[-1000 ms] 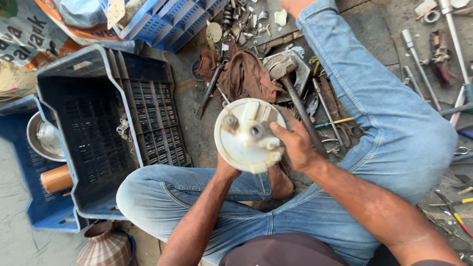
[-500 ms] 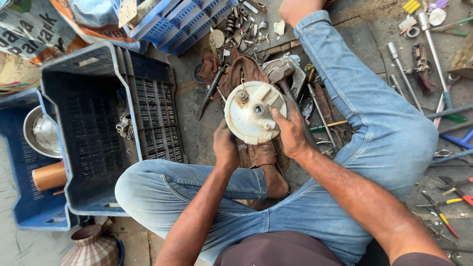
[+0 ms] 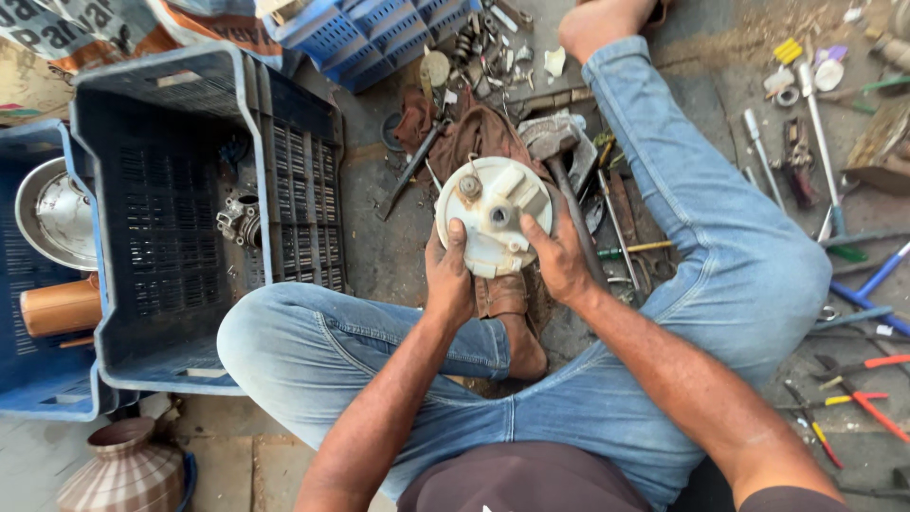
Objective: The person sits on the floor and uses a hammer and metal rod to strike a circular mechanical component, likely a brake drum, to dislodge or adjust internal parts. The person repeatedly positions the part, strikes it, and inspects the result.
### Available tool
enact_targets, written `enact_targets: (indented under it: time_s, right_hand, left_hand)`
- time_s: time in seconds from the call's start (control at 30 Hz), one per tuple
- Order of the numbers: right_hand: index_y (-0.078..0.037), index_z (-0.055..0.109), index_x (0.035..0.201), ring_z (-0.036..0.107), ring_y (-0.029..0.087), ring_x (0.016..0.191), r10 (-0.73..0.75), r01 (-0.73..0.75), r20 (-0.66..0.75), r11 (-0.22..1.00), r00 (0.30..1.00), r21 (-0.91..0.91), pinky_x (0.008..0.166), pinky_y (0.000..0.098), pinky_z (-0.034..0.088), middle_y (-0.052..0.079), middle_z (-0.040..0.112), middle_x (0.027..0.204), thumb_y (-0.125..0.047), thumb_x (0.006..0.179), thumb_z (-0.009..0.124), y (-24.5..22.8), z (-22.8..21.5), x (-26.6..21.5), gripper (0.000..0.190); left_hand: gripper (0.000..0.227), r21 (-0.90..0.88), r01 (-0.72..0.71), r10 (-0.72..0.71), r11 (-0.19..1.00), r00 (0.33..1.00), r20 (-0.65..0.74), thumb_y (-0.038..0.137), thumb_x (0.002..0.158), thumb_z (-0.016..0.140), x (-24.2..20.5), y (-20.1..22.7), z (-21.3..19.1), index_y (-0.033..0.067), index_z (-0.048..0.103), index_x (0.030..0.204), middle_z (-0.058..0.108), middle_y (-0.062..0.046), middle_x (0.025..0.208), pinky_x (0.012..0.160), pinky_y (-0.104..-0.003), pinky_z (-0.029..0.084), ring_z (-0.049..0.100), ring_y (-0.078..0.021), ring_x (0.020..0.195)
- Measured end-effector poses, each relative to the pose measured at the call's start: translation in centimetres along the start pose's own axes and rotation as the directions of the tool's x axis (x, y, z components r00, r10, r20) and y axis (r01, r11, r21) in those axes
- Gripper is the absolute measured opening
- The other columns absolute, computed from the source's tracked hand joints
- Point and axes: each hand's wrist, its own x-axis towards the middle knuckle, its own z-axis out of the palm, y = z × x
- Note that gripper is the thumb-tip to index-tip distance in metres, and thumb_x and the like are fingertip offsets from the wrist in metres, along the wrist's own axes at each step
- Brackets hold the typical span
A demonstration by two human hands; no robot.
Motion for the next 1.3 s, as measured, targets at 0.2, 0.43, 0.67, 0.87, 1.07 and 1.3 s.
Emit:
enact_targets:
  time_s: [0.2, 0.43, 0.67, 0.87, 1.07, 1.3]
  right_hand:
    - [0.001, 0.035, 0.151, 0.064, 0.029, 0.124, -0.06, 0.068, 0.052, 0.981, 0.997, -0.18, 0.107, 0.0405, 0.056, 0.021, 0.06, 0.134, -0.052, 0.095, 0.06, -0.3, 0.1, -0.5, 0.08]
    - [0.004, 0.028, 0.154, 0.06, 0.033, 0.126, -0.111, 0.105, -0.014, 0.964, 0.994, -0.245, 0.106, 0.0414, 0.054, 0.025, 0.052, 0.14, -0.047, 0.095, 0.061, 1.3, -0.5, 0.0, 0.085]
    - [0.007, 0.026, 0.155, 0.058, 0.033, 0.128, -0.166, 0.148, -0.03, 0.937, 0.986, -0.317, 0.106, 0.0403, 0.053, 0.028, 0.051, 0.14, -0.046, 0.098, 0.063, 2.8, -0.7, 1.2, 0.086]
    - [0.003, 0.043, 0.147, 0.064, 0.026, 0.121, -0.179, 0.136, -0.094, 0.928, 0.979, -0.346, 0.104, 0.0371, 0.052, 0.019, 0.063, 0.132, -0.043, 0.096, 0.069, 3.1, -2.3, 2.4, 0.073]
    - [0.004, 0.043, 0.151, 0.058, 0.029, 0.128, -0.297, 0.244, -0.09, 0.893, 0.951, -0.377, 0.109, 0.0397, 0.046, 0.021, 0.06, 0.14, -0.037, 0.1, 0.072, 2.5, -2.2, 3.6, 0.071]
    - [0.0, 0.043, 0.15, 0.065, 0.027, 0.124, -0.207, 0.156, -0.103, 0.917, 0.973, -0.368, 0.105, 0.0379, 0.053, 0.019, 0.064, 0.136, -0.035, 0.099, 0.069, 1.6, -3.2, 3.6, 0.067]
  left_hand:
    - [0.072, 0.041, -0.02, 0.023, 0.999, 0.998, -0.064, 0.051, 0.101, 0.058, 0.1, 0.1, -0.5, -0.0072, 0.051, 0.142, 0.064, -0.018, 0.13, 0.098, -0.035, 0.054, 0.064, -0.0215, 0.115]
    - [0.065, 0.129, -0.041, 0.046, 0.991, 0.998, -0.036, 0.048, 0.103, 0.057, 1.9, -2.5, -1.3, -0.0077, 0.057, 0.136, 0.069, -0.016, 0.121, 0.091, -0.034, 0.055, 0.066, -0.0195, 0.106]
    - [0.06, 0.251, -0.002, 0.012, 0.968, 0.999, -0.038, 0.041, 0.1, 0.061, 4.5, -4.3, -2.0, -0.0071, 0.057, 0.136, 0.071, -0.014, 0.119, 0.089, -0.032, 0.056, 0.068, -0.0169, 0.103]
    - [0.058, 0.261, -0.047, 0.052, 0.964, 0.999, -0.011, 0.04, 0.102, 0.062, 6.6, -5.7, -1.6, -0.009, 0.06, 0.134, 0.072, -0.017, 0.119, 0.092, -0.032, 0.055, 0.068, -0.02, 0.105]
    - [0.062, 0.298, -0.078, 0.079, 0.951, 0.997, 0.011, 0.044, 0.1, 0.064, 9.0, -5.4, -0.5, -0.0112, 0.063, 0.13, 0.074, -0.02, 0.116, 0.089, -0.035, 0.057, 0.071, -0.0216, 0.1]
    - [0.06, 0.447, -0.146, 0.166, 0.882, 0.986, -0.005, 0.046, 0.099, 0.062, 8.7, -4.5, -0.1, -0.0066, 0.066, 0.128, 0.077, -0.021, 0.112, 0.09, -0.036, 0.057, 0.074, -0.0249, 0.101]
